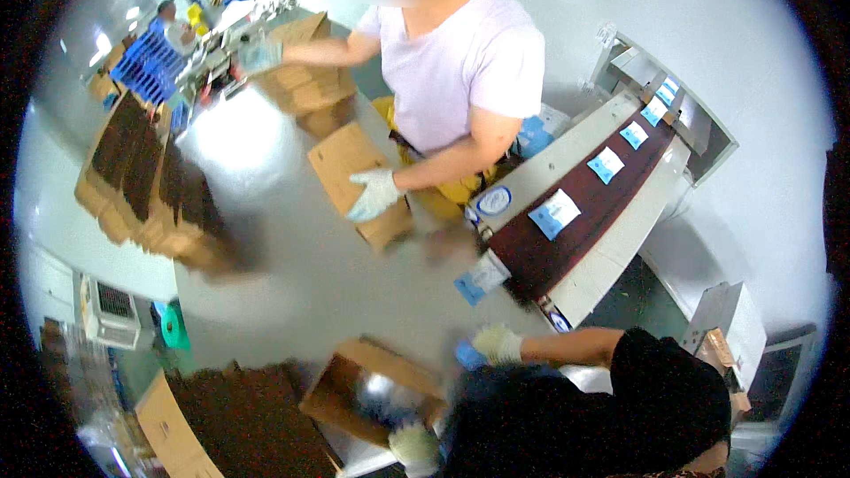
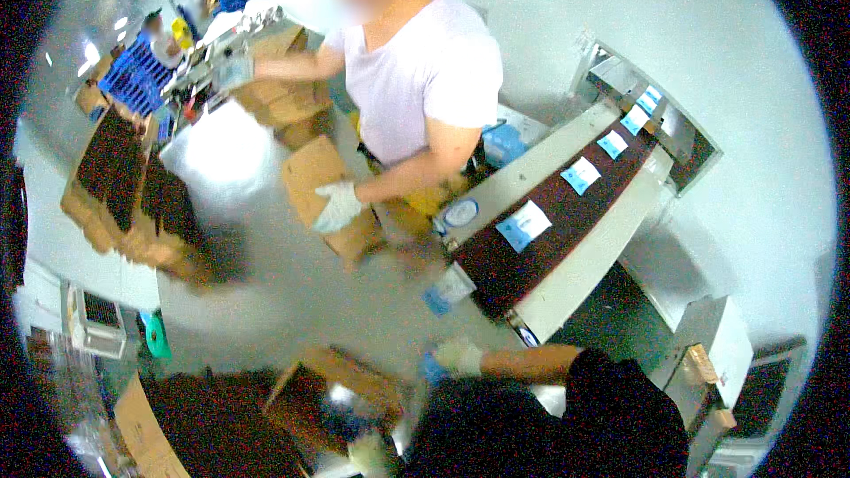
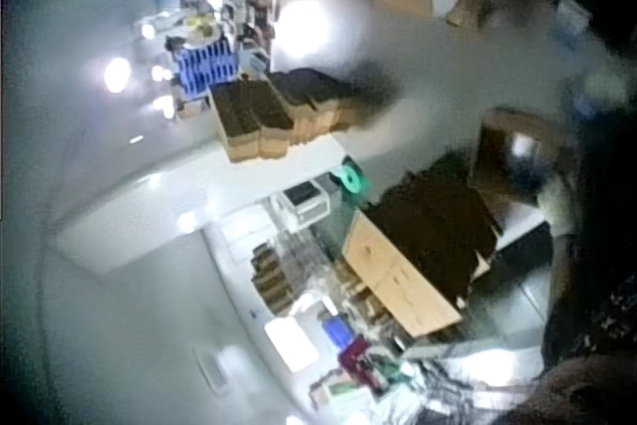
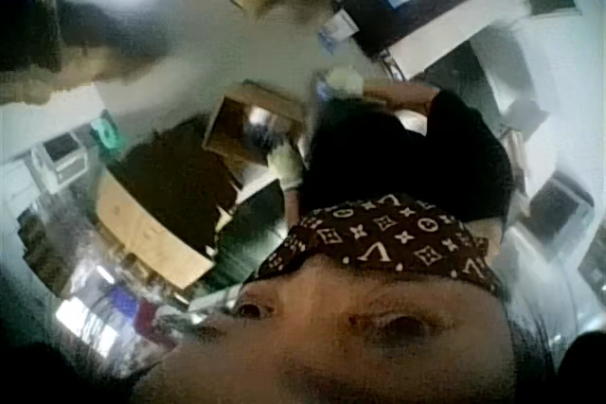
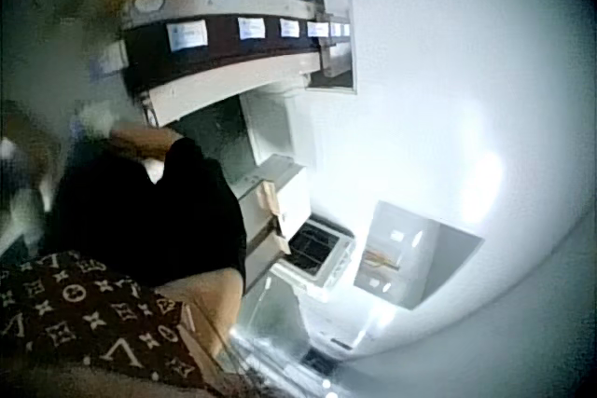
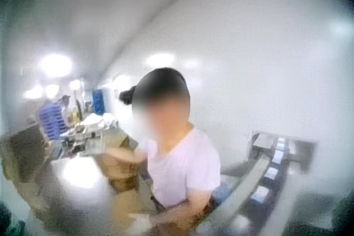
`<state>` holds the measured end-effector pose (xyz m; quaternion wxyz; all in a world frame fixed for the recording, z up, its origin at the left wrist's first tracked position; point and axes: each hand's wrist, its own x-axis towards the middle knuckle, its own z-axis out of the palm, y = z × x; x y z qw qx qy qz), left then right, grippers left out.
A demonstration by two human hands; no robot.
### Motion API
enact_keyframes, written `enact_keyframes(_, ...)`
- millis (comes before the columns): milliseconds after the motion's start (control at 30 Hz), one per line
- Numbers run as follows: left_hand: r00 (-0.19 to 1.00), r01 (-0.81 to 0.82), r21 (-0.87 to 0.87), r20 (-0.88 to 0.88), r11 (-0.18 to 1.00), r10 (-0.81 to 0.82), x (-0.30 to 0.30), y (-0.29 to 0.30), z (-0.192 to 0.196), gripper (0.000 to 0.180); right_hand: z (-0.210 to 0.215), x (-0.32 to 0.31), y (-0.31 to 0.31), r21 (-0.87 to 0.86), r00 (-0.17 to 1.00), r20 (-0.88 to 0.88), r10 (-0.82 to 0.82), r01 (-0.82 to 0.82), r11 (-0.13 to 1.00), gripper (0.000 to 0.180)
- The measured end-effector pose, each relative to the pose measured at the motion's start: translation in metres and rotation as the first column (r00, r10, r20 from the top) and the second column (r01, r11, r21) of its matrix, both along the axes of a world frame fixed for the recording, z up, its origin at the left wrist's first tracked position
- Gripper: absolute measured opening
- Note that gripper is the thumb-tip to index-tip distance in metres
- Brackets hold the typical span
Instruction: The person packages packs of wipes into cardboard boxes, placing them in rows and then closing the boxes.
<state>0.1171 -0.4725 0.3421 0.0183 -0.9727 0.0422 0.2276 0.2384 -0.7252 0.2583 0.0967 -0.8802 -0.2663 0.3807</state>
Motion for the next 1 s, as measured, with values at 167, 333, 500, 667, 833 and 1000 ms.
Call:
enact_keyframes(167,0.995,0.098,0.027,-0.009,0.995,-0.098,0.033,-0.028,0.088,0.017,0.115,0.075,-0.026,0.454,0.936,-0.148,-0.319,0.351,0.819,0.04)
enact_keyframes(333,0.984,0.124,0.043,0.126,0.991,-0.129,0.057,-0.067,0.159,0.013,0.299,0.126,-0.002,0.926,0.979,0.112,-0.169,-0.041,0.375,0.047)
enact_keyframes(500,0.922,0.2,0.088,0.319,0.976,-0.218,0.044,-0.12,0.164,0.013,0.329,0.123,0.054,0.673,0.937,0.333,0.106,-0.314,0.67,0.015)
enact_keyframes(667,0.92,0.217,0.125,0.306,0.968,-0.245,0.006,-0.109,0.189,0.013,0.244,0.071,0.146,-0.226,0.599,0.656,0.46,-0.425,0.876,0.044)
enact_keyframes(833,0.893,0.236,-0.03,0.402,0.971,-0.204,-0.015,-0.071,0.187,0.017,0.274,0.047,0.138,0.249,0.776,0.587,0.232,-0.446,0.86,0.064)
enact_keyframes(1000,0.922,0.263,-0.259,0.352,0.929,-0.162,0.003,-0.018,0.183,0.016,0.274,-0.01,0.083,0.478,0.864,0.35,0.362,-0.497,0.725,0.026)
